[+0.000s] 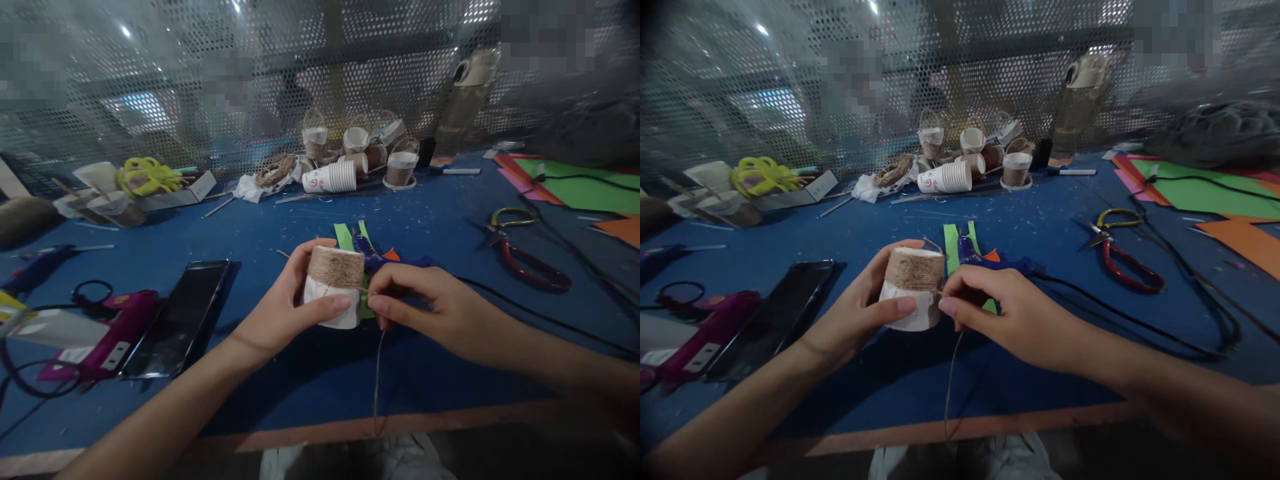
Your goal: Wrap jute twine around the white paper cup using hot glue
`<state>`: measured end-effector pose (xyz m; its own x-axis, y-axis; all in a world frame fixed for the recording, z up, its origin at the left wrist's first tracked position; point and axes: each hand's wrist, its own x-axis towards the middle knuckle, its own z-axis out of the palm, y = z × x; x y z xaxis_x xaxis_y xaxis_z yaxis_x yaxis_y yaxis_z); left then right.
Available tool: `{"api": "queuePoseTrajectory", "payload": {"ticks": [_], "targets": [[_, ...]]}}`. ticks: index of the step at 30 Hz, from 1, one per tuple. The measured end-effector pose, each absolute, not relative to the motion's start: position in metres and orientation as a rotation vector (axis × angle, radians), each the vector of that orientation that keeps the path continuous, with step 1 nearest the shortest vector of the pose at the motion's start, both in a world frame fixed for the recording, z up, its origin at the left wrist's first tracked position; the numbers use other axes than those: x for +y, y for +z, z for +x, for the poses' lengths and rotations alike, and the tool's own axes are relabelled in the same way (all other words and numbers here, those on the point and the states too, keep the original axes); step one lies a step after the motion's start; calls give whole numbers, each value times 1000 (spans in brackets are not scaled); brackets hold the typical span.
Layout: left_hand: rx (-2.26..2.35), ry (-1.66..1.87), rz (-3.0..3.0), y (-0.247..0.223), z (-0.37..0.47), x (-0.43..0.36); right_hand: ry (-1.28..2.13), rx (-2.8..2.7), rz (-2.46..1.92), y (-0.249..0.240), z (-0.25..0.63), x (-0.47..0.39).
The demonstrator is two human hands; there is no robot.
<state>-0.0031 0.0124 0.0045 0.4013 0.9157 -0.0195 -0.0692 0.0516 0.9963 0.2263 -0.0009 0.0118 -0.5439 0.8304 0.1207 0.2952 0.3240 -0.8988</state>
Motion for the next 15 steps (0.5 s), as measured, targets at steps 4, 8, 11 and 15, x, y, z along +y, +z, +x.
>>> {"api": "queuePoseTrajectory", "payload": {"ticks": [4,8,11,15], "targets": [[887,795,1293,2,-2,11,1152,-2051,-935,13,226,-3],[958,805,1332,1,-1,13,1147,-2111,-925,14,226,-4],[987,920,1249,6,-1,15,1128,-2135,-938,13,226,-4],[932,1117,1069,18,-3,17,1107,-2146,-940,12,226,-2]]}}
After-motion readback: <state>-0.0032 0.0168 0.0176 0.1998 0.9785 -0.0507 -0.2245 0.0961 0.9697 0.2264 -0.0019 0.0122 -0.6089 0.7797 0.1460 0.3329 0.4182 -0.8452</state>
